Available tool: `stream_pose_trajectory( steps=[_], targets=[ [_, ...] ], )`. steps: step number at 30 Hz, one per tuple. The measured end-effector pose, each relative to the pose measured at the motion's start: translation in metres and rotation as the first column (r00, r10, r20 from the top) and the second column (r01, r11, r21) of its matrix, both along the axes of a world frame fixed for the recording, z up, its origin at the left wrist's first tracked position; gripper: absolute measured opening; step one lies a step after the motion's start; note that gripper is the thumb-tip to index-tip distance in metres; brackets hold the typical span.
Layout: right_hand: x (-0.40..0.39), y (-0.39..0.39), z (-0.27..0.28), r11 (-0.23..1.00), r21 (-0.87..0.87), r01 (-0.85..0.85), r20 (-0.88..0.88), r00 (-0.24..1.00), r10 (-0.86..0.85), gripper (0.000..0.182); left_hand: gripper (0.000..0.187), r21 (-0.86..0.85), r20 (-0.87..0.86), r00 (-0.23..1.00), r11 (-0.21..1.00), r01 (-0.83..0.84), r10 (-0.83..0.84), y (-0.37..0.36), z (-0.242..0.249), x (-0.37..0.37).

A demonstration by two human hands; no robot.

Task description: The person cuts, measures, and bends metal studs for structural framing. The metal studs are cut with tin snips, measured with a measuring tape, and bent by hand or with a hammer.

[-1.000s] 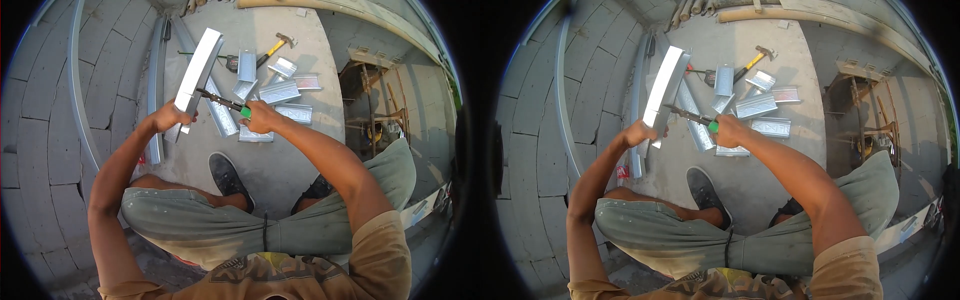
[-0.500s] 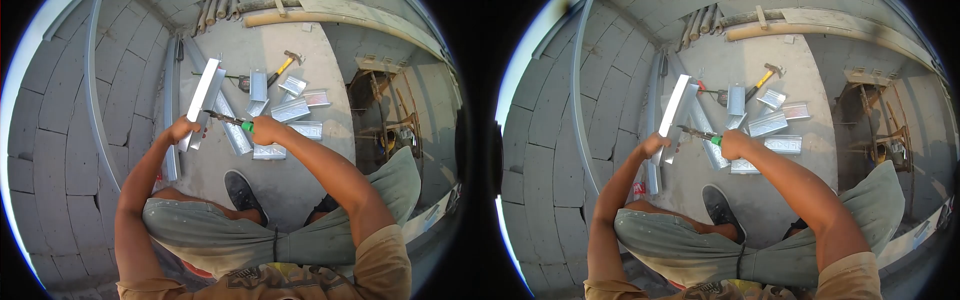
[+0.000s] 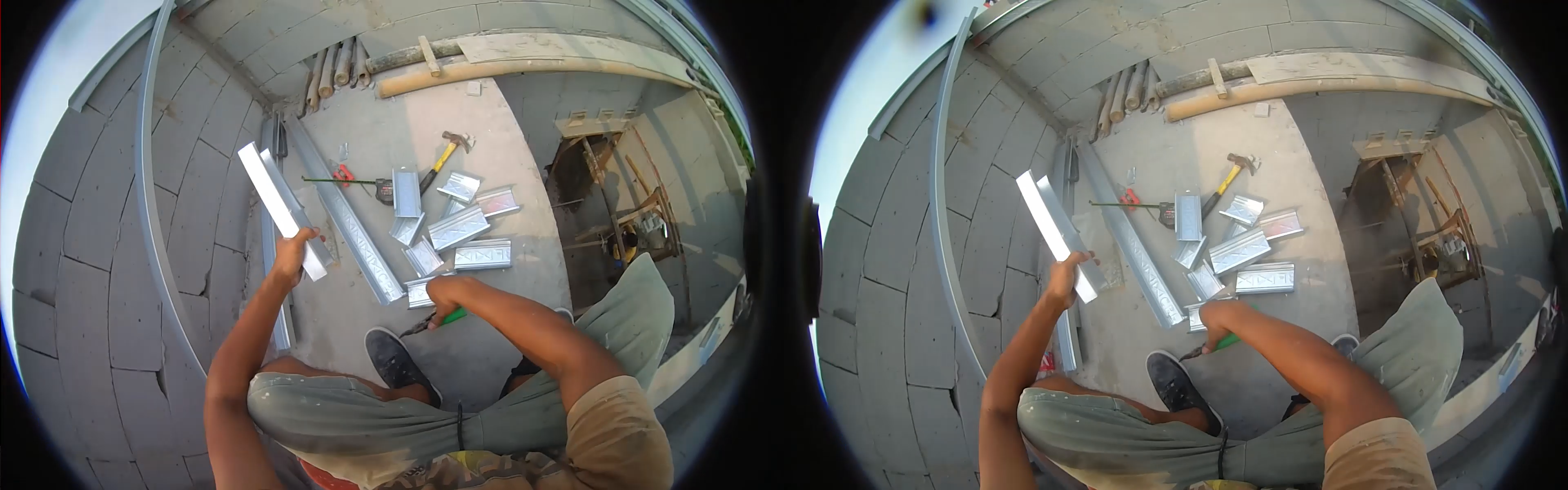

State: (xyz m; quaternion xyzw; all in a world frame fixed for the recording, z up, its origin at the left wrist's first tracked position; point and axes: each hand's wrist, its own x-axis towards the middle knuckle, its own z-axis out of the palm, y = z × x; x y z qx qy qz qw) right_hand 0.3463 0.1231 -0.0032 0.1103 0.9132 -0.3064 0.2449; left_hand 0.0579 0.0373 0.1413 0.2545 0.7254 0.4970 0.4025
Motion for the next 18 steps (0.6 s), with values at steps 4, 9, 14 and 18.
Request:
stream_pose_trajectory(
  steps=[4,9,14,18],
  targets=[
    [-0.051,0.006,0.103,0.762,-0.506,0.404,-0.624,0.439,-0.647,0.097,0.058,0.038,0.032,0.998,0.998,0.044,-0.045,0.013,-0.020,0.037],
    [-0.069,0.012,0.130,0.753,-0.418,0.509,-0.667,0.390,-0.634,0.065,0.079,0.215,0.385,0.807,0.894,0.394,-0.448,0.050,-0.037,0.092],
    [-0.066,0.033,0.103,0.720,-0.290,0.630,-0.529,0.522,-0.669,0.048,0.087,-0.049,0.403,0.879,0.953,0.298,-0.255,0.032,-0.032,0.051],
    [-0.047,0.074,0.089,0.864,-0.199,0.463,-0.405,0.764,-0.502,0.043,0.080,-0.170,0.126,0.986,0.977,0.132,-0.111,0.036,0.001,0.108]
  ],
)
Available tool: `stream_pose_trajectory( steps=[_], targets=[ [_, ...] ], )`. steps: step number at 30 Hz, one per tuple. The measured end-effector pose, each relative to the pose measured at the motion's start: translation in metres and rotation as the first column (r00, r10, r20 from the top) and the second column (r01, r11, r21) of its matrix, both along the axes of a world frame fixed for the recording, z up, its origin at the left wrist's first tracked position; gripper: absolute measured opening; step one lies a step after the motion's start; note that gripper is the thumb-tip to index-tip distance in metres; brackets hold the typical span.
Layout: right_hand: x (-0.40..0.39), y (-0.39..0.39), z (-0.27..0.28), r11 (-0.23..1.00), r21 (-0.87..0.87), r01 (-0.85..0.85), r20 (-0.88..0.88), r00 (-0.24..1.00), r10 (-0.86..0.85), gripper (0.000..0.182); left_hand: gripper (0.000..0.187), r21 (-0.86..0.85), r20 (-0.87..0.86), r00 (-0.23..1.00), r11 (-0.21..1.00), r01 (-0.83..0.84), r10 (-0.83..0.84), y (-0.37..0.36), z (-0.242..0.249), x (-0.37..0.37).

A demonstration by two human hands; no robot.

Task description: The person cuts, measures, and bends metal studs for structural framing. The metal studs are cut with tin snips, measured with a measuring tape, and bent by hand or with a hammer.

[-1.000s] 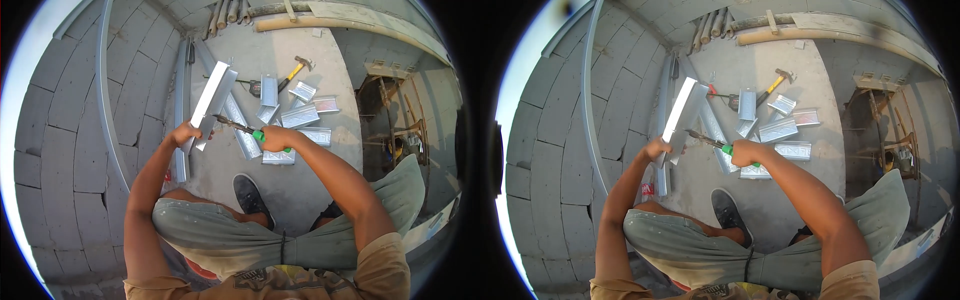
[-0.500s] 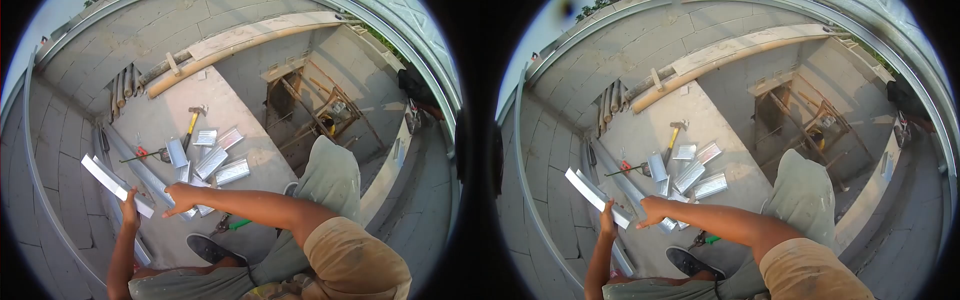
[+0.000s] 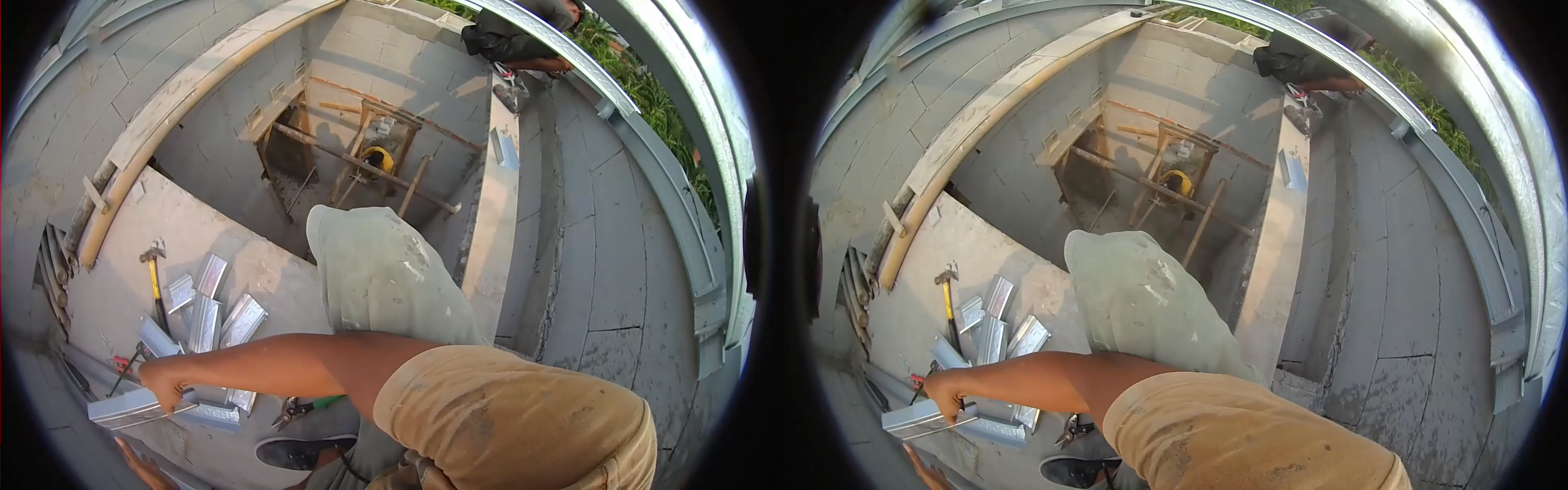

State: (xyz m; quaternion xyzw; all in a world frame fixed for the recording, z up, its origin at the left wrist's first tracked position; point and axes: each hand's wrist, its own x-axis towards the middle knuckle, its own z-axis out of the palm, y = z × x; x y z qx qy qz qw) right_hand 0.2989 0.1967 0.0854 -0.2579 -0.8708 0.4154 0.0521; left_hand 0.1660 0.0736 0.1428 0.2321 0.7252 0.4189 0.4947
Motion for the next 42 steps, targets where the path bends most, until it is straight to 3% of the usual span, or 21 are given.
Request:
stream_pose_trajectory(
  steps=[4,6,12,16,18,19,20,21,22,23,25,26,28,29,31,32,34,38,40,41,42],
  targets=[
    [0.014,-0.005,0.003,0.987,-0.103,-0.123,-0.137,0.985,0.108,0.051,0.080,0.005,-0.039,0.999,1.000,0.018,-0.018,-0.002,-0.021,-0.054],
    [0.007,-0.009,-0.003,0.903,-0.362,-0.232,-0.150,0.970,0.190,0.058,0.079,0.005,-0.041,0.999,1.000,0.009,-0.009,-0.008,-0.022,-0.057],
    [-0.001,-0.009,-0.001,0.830,-0.324,-0.454,-0.197,0.890,0.410,0.040,0.079,0.036,-0.055,0.998,0.999,0.022,-0.020,-0.005,-0.020,-0.063],
    [0.001,-0.010,0.009,0.854,-0.317,-0.412,-0.211,0.909,0.360,0.038,0.078,0.037,-0.088,0.995,0.998,0.042,-0.039,-0.006,-0.014,-0.071],
    [0.005,-0.007,0.009,0.731,-0.493,-0.471,-0.288,0.882,0.374,0.035,0.078,0.029,-0.109,0.993,0.998,0.057,-0.053,-0.007,-0.011,-0.076],
    [0.009,-0.006,0.006,0.686,-0.539,-0.489,-0.342,0.871,0.353,0.058,0.078,0.029,-0.115,0.992,0.998,0.060,-0.056,-0.007,-0.010,-0.078],
    [0.008,-0.006,0.008,0.684,-0.541,-0.490,-0.344,0.871,0.352,0.058,0.077,0.032,-0.122,0.991,0.997,0.063,-0.059,-0.007,-0.008,-0.079],
    [0.006,-0.004,0.013,0.875,-0.295,-0.385,-0.285,0.909,0.304,0.060,0.077,0.037,-0.128,0.990,0.997,0.067,-0.062,-0.006,-0.006,-0.080],
    [0.006,-0.002,0.017,0.970,-0.014,-0.243,-0.243,0.942,0.233,0.063,0.077,0.041,-0.135,0.989,0.996,0.074,-0.068,-0.004,-0.005,-0.081],
    [0.008,0.004,0.021,0.971,-0.018,-0.238,-0.246,0.943,0.226,0.063,0.077,0.041,-0.142,0.987,0.996,0.083,-0.076,-0.002,-0.004,-0.081],
    [0.016,0.016,0.026,0.986,-0.013,0.166,-0.125,0.978,-0.166,0.063,0.077,0.041,-0.154,0.984,0.994,0.101,-0.094,0.002,-0.003,-0.082],
    [0.017,0.016,0.024,0.985,-0.020,0.173,-0.127,0.977,-0.174,0.063,0.077,0.040,-0.162,0.981,0.993,0.112,-0.104,0.004,-0.002,-0.082],
    [0.010,0.016,0.010,0.819,-0.367,0.440,-0.263,0.795,-0.546,0.065,0.076,0.036,-0.177,0.975,0.989,0.141,-0.132,0.011,0.000,-0.081],
    [0.004,0.012,0.006,0.811,-0.374,0.449,-0.260,0.789,-0.557,0.065,0.076,0.033,-0.183,0.972,0.987,0.155,-0.147,0.014,0.000,-0.080],
    [0.000,0.003,0.013,0.759,-0.182,0.626,-0.313,0.695,-0.648,0.067,0.076,0.036,-0.193,0.966,0.983,0.182,-0.172,0.022,-0.001,-0.078],
    [0.002,0.007,0.015,0.753,-0.186,0.632,-0.310,0.689,-0.655,0.067,0.076,0.037,-0.198,0.963,0.981,0.193,-0.182,0.025,-0.001,-0.076],
    [0.014,0.012,0.033,0.660,-0.571,0.488,-0.247,0.664,-0.706,0.072,0.075,0.035,-0.219,0.954,0.975,0.219,-0.207,0.031,0.003,-0.076],
    [0.019,0.032,0.048,0.624,-0.463,0.629,-0.366,0.505,-0.781,0.073,0.075,0.078,-0.244,0.936,0.957,0.278,-0.252,0.053,0.015,-0.064],
    [0.022,0.049,0.058,0.822,-0.146,0.550,-0.400,0.727,-0.558,0.075,0.075,0.104,-0.256,0.927,0.946,0.308,-0.274,0.065,0.021,-0.057],
    [0.026,0.056,0.058,0.821,-0.330,0.465,-0.372,0.735,-0.566,0.076,0.074,0.111,-0.264,0.923,0.942,0.318,-0.280,0.068,0.024,-0.056],
    [0.033,0.058,0.064,0.821,-0.330,0.465,-0.377,0.733,-0.567,0.076,0.074,0.118,-0.274,0.919,0.939,0.323,-0.282,0.070,0.028,-0.056]
  ],
)
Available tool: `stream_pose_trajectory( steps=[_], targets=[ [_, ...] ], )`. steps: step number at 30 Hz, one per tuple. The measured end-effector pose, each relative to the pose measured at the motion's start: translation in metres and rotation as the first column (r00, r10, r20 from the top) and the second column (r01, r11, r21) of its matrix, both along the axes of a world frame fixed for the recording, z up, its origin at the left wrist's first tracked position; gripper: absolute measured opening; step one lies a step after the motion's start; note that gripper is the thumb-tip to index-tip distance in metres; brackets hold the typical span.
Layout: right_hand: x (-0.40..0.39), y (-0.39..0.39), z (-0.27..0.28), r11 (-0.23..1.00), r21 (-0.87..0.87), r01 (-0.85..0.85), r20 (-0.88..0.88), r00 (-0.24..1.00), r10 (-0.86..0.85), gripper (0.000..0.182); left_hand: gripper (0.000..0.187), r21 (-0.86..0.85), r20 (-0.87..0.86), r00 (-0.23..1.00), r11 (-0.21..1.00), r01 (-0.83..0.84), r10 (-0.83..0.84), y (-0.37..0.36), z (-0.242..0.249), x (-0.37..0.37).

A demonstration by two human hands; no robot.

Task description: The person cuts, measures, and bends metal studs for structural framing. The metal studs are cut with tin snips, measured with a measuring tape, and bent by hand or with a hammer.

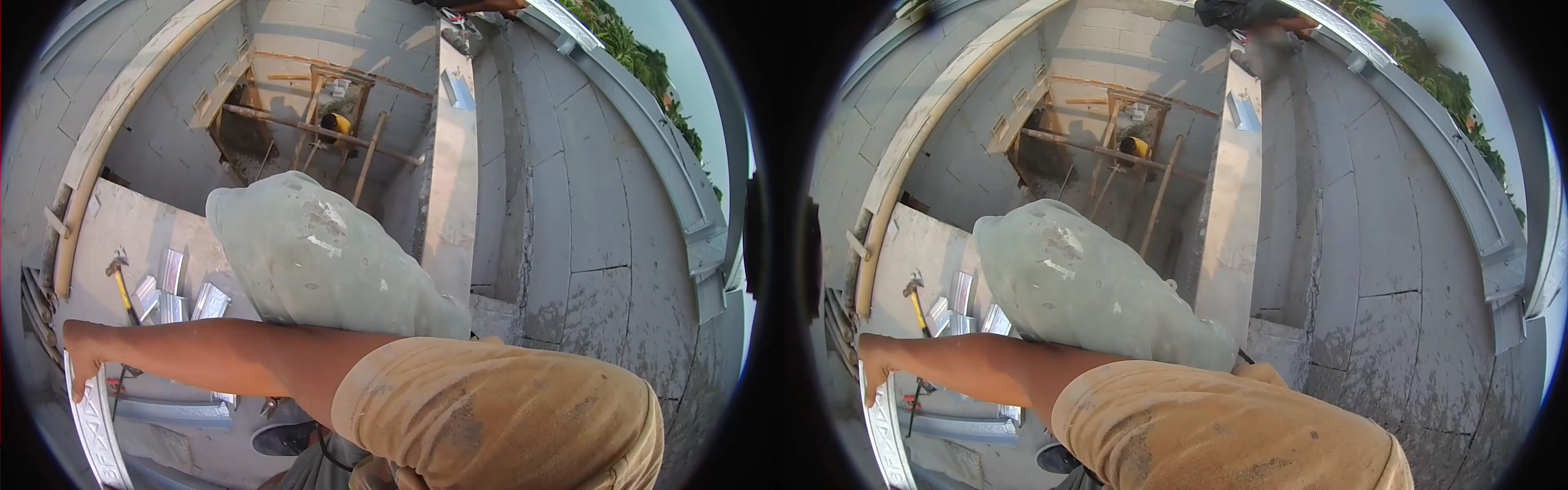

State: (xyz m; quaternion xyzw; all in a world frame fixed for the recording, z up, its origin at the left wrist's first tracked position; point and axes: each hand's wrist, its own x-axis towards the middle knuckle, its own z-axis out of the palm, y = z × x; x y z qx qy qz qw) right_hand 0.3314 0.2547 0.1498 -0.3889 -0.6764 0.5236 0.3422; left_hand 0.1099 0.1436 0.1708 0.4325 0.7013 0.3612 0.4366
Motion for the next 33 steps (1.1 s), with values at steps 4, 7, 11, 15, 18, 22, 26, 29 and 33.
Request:
stream_pose_trajectory(
  steps=[4,7,11,15,18,22,26,29,33],
  targets=[
    [0.032,-0.008,0.025,0.985,-0.156,-0.072,-0.140,0.989,0.050,0.085,0.074,0.018,-0.032,0.999,1.000,0.015,-0.014,0.002,0.006,-0.004],
    [0.033,-0.002,0.021,0.984,-0.149,0.096,-0.309,0.941,-0.138,0.085,0.073,0.027,-0.058,0.998,0.999,0.025,-0.023,0.003,0.010,-0.008],
    [0.041,0.024,0.021,0.973,-0.002,0.233,-0.342,0.914,-0.219,0.099,0.073,0.057,-0.077,0.997,0.998,0.035,-0.030,0.009,0.015,-0.010],
    [0.058,0.036,0.029,0.948,-0.041,0.317,-0.350,0.884,-0.310,0.104,0.072,0.086,-0.093,0.994,0.994,0.066,-0.058,0.022,0.016,-0.007],
    [0.067,0.035,0.031,0.918,-0.060,0.392,-0.374,0.844,-0.385,0.103,0.072,0.115,-0.112,0.991,0.989,0.091,-0.078,0.033,0.021,-0.006],
    [0.083,0.034,0.032,0.923,-0.047,0.383,-0.357,0.856,-0.373,0.106,0.071,0.145,-0.128,0.987,0.983,0.112,-0.094,0.038,0.026,-0.008],
    [0.092,0.032,0.038,0.914,-0.054,0.401,-0.353,0.849,-0.393,0.106,0.071,0.182,-0.145,0.984,0.975,0.127,-0.101,0.044,0.032,-0.012],
    [0.084,0.038,0.033,0.910,-0.031,0.414,-0.319,0.859,-0.401,0.105,0.070,0.201,-0.165,0.981,0.970,0.139,-0.106,0.049,0.037,-0.017],
    [0.080,0.032,0.036,0.917,-0.066,0.393,-0.335,0.857,-0.391,0.104,0.070,0.224,-0.189,0.974,0.961,0.164,-0.122,0.059,0.042,-0.019]
  ],
)
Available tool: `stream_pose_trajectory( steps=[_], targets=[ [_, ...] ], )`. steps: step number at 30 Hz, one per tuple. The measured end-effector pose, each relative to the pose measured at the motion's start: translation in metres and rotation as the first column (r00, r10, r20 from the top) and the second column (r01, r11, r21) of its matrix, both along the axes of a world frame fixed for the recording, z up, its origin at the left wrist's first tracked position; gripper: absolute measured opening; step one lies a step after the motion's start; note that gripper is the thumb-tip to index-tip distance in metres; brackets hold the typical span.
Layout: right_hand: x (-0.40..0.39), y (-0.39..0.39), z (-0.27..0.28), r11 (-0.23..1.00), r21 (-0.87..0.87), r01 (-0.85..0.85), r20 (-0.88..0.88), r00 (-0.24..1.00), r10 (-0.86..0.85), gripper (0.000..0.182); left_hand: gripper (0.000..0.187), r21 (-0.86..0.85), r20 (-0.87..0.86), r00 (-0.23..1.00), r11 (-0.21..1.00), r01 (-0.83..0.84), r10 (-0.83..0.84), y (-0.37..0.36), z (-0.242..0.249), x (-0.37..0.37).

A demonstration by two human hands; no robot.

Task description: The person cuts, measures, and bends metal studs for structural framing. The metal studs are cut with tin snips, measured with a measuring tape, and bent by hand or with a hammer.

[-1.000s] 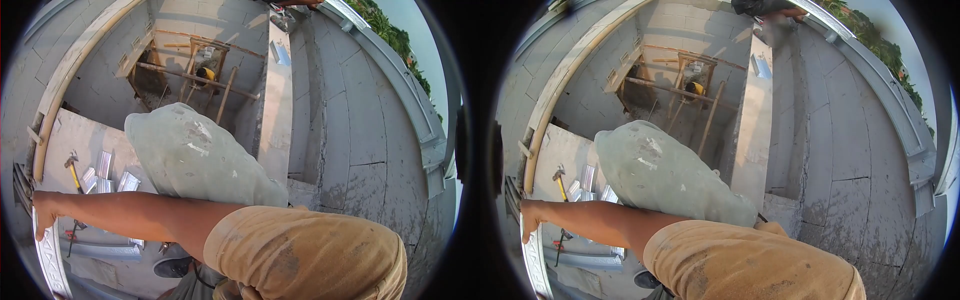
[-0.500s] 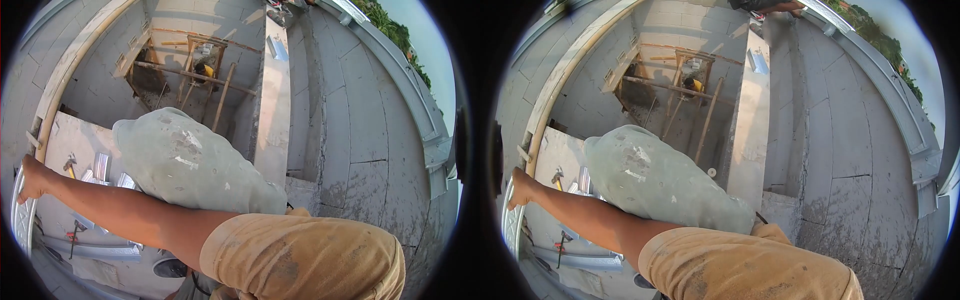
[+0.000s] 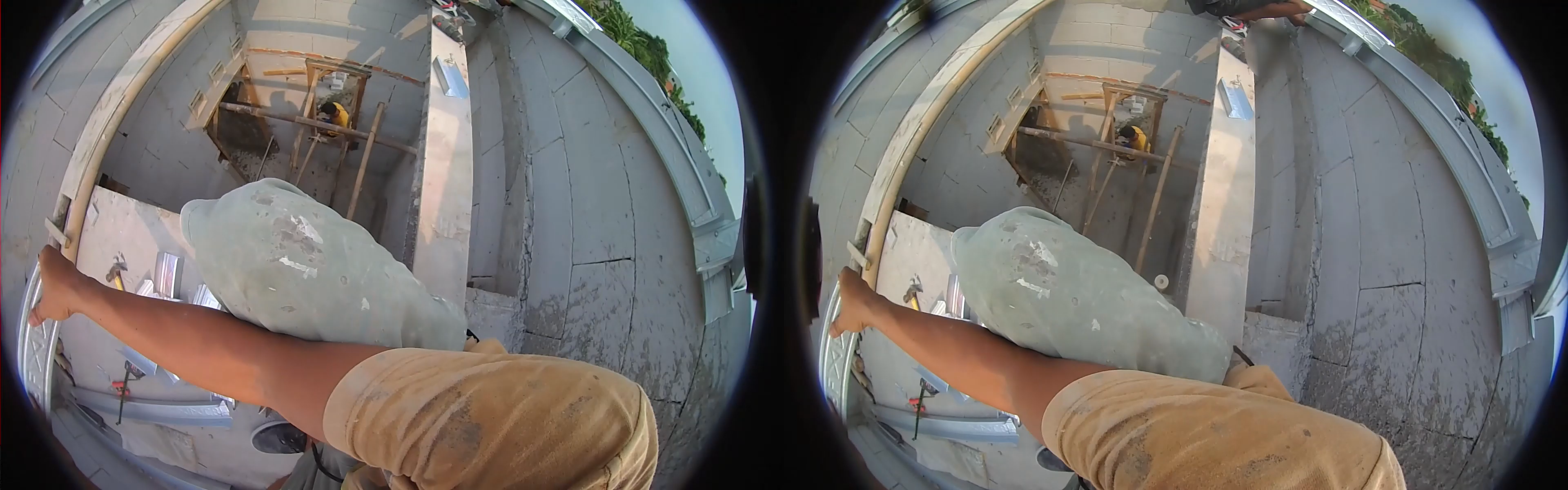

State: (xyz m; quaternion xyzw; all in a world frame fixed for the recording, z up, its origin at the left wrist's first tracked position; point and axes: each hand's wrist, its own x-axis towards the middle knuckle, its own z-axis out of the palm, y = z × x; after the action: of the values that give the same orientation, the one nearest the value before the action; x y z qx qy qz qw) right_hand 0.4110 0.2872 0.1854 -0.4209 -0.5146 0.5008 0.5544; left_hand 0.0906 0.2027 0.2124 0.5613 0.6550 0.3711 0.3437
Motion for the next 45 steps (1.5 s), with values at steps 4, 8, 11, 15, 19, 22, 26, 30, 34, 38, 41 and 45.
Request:
stream_pose_trajectory(
  steps=[4,8,11,15,19,22,26,30,34,38,41,45],
  targets=[
    [0.006,-0.009,0.011,0.999,0.011,0.037,-0.039,0.999,-0.037,0.102,0.069,0.059,0.003,0.997,0.995,0.077,-0.077,0.035,0.007,0.026],
    [0.019,-0.012,0.019,0.999,0.016,0.032,-0.082,0.996,-0.031,0.100,0.069,0.087,-0.021,0.991,0.987,0.134,-0.132,0.053,0.015,0.038],
    [0.020,-0.009,0.018,0.995,0.013,0.101,-0.019,0.995,-0.101,0.101,0.068,0.097,-0.035,0.989,0.984,0.149,-0.146,0.055,0.012,0.037],
    [0.019,-0.008,0.014,0.996,-0.016,0.084,-0.063,0.994,-0.085,0.102,0.068,0.112,-0.058,0.990,0.984,0.136,-0.131,0.049,0.011,0.022],
    [0.007,-0.005,0.009,0.989,0.061,0.134,-0.039,0.991,-0.132,0.104,0.067,0.140,-0.084,0.990,0.983,0.122,-0.111,0.043,0.016,0.005],
    [0.001,-0.003,0.010,0.991,0.061,0.117,0.009,0.993,-0.118,0.104,0.067,0.162,-0.104,0.990,0.981,0.108,-0.092,0.037,0.021,-0.011],
    [0.006,-0.003,0.015,0.994,0.061,0.096,0.016,0.995,-0.097,0.105,0.066,0.191,-0.123,0.989,0.977,0.098,-0.075,0.034,0.024,-0.027],
    [0.004,-0.008,0.010,0.989,0.056,0.140,-0.066,0.989,-0.136,0.109,0.066,0.225,-0.141,0.988,0.969,0.099,-0.068,0.037,0.027,-0.036],
    [0.009,-0.005,0.000,0.981,0.106,0.164,-0.121,0.981,-0.151,0.112,0.065,0.250,-0.152,0.986,0.962,0.110,-0.074,0.045,0.025,-0.040],
    [0.000,-0.003,0.001,0.973,0.114,0.202,-0.009,0.979,-0.202,0.104,0.065,0.278,-0.163,0.983,0.953,0.122,-0.079,0.057,0.024,-0.041],
    [-0.003,-0.001,0.004,0.972,0.133,0.192,0.030,0.980,-0.197,0.099,0.064,0.301,-0.175,0.981,0.944,0.133,-0.082,0.065,0.027,-0.040],
    [-0.003,-0.015,0.013,0.976,0.078,0.201,0.024,0.979,-0.203,0.094,0.064,0.317,-0.198,0.977,0.938,0.139,-0.078,0.067,0.027,-0.048]
  ],
)
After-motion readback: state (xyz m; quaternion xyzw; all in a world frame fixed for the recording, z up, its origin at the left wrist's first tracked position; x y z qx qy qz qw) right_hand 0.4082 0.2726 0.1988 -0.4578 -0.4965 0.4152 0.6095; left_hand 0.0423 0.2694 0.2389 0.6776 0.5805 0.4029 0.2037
